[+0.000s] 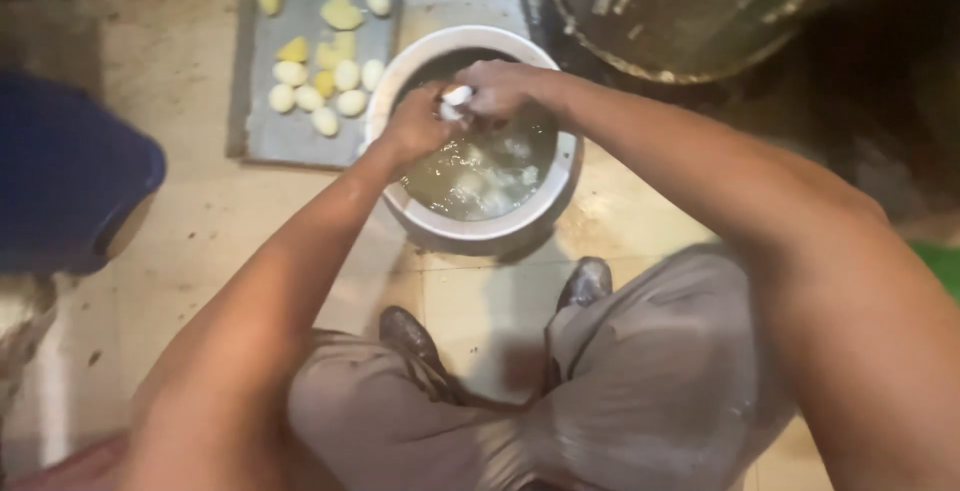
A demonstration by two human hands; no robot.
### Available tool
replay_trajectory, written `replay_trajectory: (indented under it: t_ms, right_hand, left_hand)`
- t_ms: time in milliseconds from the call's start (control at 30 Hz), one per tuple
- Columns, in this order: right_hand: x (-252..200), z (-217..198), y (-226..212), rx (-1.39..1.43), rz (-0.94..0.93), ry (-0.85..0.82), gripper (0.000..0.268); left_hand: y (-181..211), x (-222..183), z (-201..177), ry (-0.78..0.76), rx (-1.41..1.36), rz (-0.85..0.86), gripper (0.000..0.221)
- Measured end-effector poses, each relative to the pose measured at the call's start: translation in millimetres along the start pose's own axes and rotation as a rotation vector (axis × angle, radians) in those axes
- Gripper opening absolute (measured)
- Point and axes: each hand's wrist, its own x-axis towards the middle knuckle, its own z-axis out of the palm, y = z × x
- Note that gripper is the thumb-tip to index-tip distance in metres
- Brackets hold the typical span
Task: The person peels boiled eggs by hand in a pot of water and places the peeled eggs onto a metal tray next to pieces of potato.
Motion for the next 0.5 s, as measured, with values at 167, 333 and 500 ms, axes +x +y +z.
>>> replay_trajectory:
  t_ms: [167, 333, 500]
  right_hand:
    - [17, 10, 10, -0.405, -0.004, 0.410, 0.047]
    - [12, 42, 20, -0.765, -0.198, 0.386, 0.028]
    - [10, 84, 13, -0.776, -0.168, -0.073, 0.029]
  left_hand:
    - [9, 5, -2, 0.081, 0.300, -0.014, 0.050]
    - [18, -6, 1, -0.220, 1.031, -0.142, 0.028]
    - [32, -32, 2, -0.198, 1.221, 0.014, 0.021]
